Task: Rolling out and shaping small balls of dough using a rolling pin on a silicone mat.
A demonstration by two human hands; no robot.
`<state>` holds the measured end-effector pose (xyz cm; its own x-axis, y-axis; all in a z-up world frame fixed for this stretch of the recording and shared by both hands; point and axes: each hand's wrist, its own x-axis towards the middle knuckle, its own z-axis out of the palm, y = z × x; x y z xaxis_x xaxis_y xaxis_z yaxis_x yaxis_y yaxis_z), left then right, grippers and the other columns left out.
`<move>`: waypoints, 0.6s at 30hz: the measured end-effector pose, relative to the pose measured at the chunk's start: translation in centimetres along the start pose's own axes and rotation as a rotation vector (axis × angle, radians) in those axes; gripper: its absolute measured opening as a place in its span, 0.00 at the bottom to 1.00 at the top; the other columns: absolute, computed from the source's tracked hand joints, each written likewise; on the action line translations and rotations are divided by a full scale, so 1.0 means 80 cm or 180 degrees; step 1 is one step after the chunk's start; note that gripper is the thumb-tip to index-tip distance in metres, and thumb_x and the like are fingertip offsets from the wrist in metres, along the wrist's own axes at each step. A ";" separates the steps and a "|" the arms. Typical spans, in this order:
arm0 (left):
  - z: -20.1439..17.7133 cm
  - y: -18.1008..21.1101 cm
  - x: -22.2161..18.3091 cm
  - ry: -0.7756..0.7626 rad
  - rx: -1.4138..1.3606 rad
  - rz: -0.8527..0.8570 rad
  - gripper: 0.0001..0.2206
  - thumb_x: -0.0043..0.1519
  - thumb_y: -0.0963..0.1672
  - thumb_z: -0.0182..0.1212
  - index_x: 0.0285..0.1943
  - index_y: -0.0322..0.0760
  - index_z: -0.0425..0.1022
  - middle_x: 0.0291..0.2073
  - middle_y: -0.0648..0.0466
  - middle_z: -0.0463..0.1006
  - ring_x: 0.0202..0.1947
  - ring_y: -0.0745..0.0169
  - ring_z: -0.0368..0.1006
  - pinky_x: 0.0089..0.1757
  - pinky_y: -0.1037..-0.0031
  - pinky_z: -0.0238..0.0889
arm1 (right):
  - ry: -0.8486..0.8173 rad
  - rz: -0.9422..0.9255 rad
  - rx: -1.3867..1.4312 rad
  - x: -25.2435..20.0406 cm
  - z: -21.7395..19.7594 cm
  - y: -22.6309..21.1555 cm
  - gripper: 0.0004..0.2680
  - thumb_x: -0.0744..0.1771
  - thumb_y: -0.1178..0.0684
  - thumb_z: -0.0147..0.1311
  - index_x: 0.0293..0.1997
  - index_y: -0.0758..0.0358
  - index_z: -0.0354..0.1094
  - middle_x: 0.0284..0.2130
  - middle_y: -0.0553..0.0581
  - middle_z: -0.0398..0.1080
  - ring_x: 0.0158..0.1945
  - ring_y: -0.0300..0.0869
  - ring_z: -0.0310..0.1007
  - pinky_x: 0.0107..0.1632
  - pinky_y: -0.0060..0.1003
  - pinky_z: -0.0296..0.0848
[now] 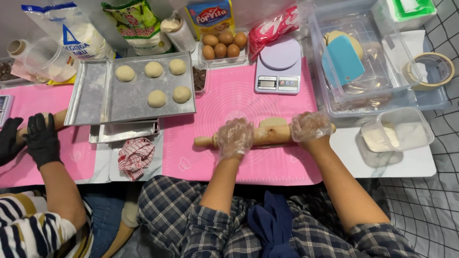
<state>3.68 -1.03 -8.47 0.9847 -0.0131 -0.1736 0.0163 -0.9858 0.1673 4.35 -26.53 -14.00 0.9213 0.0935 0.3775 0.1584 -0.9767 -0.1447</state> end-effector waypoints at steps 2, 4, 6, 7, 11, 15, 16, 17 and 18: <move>0.005 -0.001 0.029 -0.0381 -0.0377 -0.0092 0.26 0.66 0.58 0.39 0.54 0.43 0.77 0.47 0.46 0.81 0.55 0.42 0.75 0.50 0.50 0.66 | 0.0322 -0.0086 0.0039 0.021 0.001 0.000 0.17 0.69 0.32 0.36 0.39 0.45 0.71 0.35 0.46 0.72 0.43 0.42 0.72 0.52 0.39 0.66; 0.001 -0.003 0.033 -0.0381 -0.0398 -0.0061 0.26 0.65 0.58 0.40 0.52 0.42 0.78 0.46 0.46 0.81 0.53 0.43 0.76 0.50 0.50 0.67 | 0.0483 -0.0146 0.0058 0.028 -0.001 -0.001 0.16 0.69 0.32 0.36 0.38 0.45 0.71 0.34 0.46 0.71 0.42 0.42 0.72 0.51 0.39 0.66; -0.033 0.007 0.009 -0.0400 -0.0399 -0.0002 0.26 0.65 0.58 0.40 0.51 0.42 0.79 0.45 0.46 0.82 0.52 0.43 0.77 0.49 0.50 0.68 | 0.0640 -0.0168 0.0071 0.021 -0.003 -0.003 0.16 0.69 0.32 0.36 0.37 0.45 0.70 0.33 0.45 0.71 0.40 0.41 0.72 0.50 0.38 0.66; -0.068 0.017 -0.013 -0.0452 -0.0267 -0.0019 0.25 0.65 0.57 0.40 0.50 0.41 0.79 0.45 0.45 0.82 0.52 0.43 0.77 0.49 0.51 0.68 | 0.0814 -0.0200 0.0087 0.018 -0.004 -0.005 0.16 0.69 0.33 0.36 0.36 0.45 0.70 0.32 0.45 0.71 0.39 0.41 0.72 0.49 0.37 0.66; -0.050 0.014 -0.030 -0.0333 0.0185 0.0172 0.25 0.68 0.57 0.34 0.56 0.45 0.73 0.51 0.49 0.76 0.57 0.50 0.70 0.53 0.55 0.63 | 0.1279 -0.0287 0.0137 -0.014 -0.005 -0.004 0.16 0.69 0.34 0.36 0.34 0.44 0.70 0.30 0.43 0.70 0.35 0.39 0.72 0.46 0.34 0.66; -0.049 0.017 -0.064 -0.0227 0.0457 0.0286 0.25 0.69 0.58 0.31 0.58 0.46 0.69 0.53 0.52 0.72 0.59 0.54 0.64 0.55 0.58 0.58 | 0.1592 -0.0354 0.0171 -0.045 -0.006 -0.004 0.15 0.69 0.34 0.36 0.32 0.43 0.70 0.28 0.42 0.69 0.32 0.38 0.72 0.44 0.32 0.66; -0.056 0.019 -0.076 -0.0251 0.0390 0.0310 0.25 0.69 0.58 0.32 0.59 0.46 0.68 0.54 0.52 0.70 0.60 0.54 0.62 0.57 0.58 0.56 | 0.1763 -0.0395 0.0194 -0.051 -0.006 -0.005 0.15 0.69 0.34 0.36 0.32 0.43 0.70 0.27 0.42 0.69 0.31 0.38 0.72 0.43 0.32 0.66; -0.064 0.021 -0.086 -0.0274 0.0324 0.0335 0.25 0.69 0.59 0.33 0.61 0.46 0.66 0.56 0.51 0.69 0.62 0.53 0.60 0.58 0.57 0.53 | 0.1936 -0.0435 0.0217 -0.056 -0.006 -0.005 0.15 0.69 0.35 0.36 0.31 0.43 0.70 0.26 0.41 0.69 0.30 0.37 0.72 0.42 0.31 0.66; -0.063 0.022 -0.091 -0.0257 0.0330 0.0334 0.25 0.69 0.59 0.33 0.61 0.46 0.66 0.56 0.51 0.69 0.62 0.53 0.60 0.58 0.57 0.53 | 0.1953 -0.0438 0.0219 -0.058 -0.006 -0.005 0.15 0.69 0.35 0.36 0.31 0.43 0.70 0.26 0.41 0.69 0.30 0.37 0.72 0.42 0.31 0.66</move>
